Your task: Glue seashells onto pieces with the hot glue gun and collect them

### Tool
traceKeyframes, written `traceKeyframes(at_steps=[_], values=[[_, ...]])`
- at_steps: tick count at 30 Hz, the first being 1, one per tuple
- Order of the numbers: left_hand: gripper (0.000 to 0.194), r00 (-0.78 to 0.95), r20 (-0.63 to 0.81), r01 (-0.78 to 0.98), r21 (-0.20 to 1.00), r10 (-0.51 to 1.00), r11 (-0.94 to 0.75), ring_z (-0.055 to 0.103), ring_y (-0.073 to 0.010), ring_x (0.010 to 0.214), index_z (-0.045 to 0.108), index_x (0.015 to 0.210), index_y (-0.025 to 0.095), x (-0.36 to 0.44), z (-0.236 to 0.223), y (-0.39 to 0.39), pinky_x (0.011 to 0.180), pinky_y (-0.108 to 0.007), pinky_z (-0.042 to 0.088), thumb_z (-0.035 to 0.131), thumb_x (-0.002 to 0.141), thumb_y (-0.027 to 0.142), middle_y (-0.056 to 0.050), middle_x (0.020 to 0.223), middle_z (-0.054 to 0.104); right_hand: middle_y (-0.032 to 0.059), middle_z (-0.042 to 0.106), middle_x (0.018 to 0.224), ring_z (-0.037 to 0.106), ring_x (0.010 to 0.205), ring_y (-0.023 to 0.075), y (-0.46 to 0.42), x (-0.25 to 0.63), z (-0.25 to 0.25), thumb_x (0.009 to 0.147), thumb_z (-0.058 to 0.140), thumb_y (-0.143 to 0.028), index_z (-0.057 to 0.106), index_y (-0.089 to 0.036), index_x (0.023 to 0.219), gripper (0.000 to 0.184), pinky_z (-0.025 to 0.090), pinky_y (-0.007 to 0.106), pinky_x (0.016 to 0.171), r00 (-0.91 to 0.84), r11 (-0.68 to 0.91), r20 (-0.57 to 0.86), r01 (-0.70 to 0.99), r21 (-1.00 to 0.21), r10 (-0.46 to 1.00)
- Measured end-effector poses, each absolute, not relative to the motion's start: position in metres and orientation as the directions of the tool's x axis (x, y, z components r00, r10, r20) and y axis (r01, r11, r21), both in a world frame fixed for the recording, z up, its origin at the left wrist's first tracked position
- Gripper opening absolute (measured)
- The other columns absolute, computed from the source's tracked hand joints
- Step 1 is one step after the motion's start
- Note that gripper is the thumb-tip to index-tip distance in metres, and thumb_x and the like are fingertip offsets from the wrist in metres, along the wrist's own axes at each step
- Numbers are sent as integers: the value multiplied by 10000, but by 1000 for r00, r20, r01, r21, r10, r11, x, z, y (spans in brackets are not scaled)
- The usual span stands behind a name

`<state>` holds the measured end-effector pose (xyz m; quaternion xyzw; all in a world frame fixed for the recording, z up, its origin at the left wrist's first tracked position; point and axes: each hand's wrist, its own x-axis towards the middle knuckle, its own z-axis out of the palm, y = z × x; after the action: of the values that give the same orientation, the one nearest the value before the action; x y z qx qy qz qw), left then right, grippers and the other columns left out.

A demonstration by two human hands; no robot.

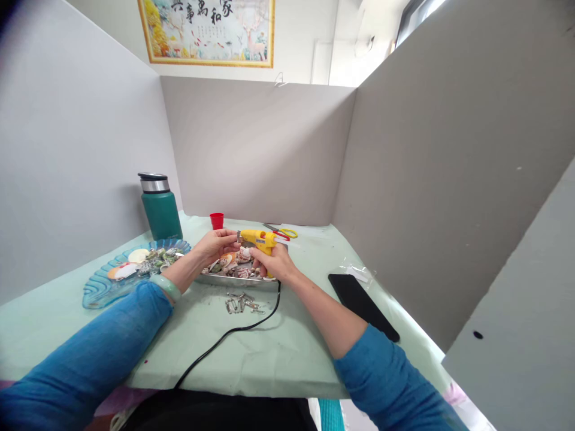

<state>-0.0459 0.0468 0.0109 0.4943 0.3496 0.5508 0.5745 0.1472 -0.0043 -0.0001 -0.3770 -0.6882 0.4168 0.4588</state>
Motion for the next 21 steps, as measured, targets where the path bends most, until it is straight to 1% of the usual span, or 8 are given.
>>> traceKeyframes(at_steps=[3,8,14,16,19,21], values=[[81,132,138,-311,946,982,-91,638,-127,529,600,749,71,-46,12,48,589,-241,554,661,723,25,-48,594,638,-7,571,454,466,339,78,-4,148,-1,763,616,-446,603,-141,643,327,377,197,373,-315,374,311,162,-913,896],[74,112,117,-366,928,987,-69,640,-131,530,599,769,72,-48,12,50,588,-245,552,623,746,6,-63,610,649,9,616,534,491,365,78,0,149,-5,765,610,-466,622,-138,680,338,390,198,387,-344,400,332,150,-904,878],[63,126,116,-370,927,985,-62,644,-135,542,609,773,72,-49,11,51,600,-248,552,632,746,21,-70,613,654,0,580,479,475,353,76,-3,149,-2,770,609,-454,611,-132,642,346,383,194,383,-329,385,316,170,-907,890],[57,145,123,-354,933,982,-65,640,-129,540,613,765,70,-49,11,49,605,-247,552,635,744,22,-63,606,650,4,599,511,478,357,74,-3,149,-1,771,611,-443,617,-133,677,324,389,194,384,-321,387,324,157,-909,890],[56,165,126,-330,942,978,-66,636,-125,538,619,749,73,-48,12,47,604,-245,550,648,734,28,-51,593,643,7,633,582,494,367,78,-2,149,-3,779,610,-418,625,-147,780,272,391,196,376,-315,391,338,123,-912,887],[63,170,126,-321,945,977,-66,635,-126,536,622,744,75,-47,12,47,603,-248,549,662,722,31,-47,588,641,3,631,581,493,364,79,-1,149,-3,784,606,-408,623,-150,803,259,389,196,372,-313,387,334,122,-914,889]])
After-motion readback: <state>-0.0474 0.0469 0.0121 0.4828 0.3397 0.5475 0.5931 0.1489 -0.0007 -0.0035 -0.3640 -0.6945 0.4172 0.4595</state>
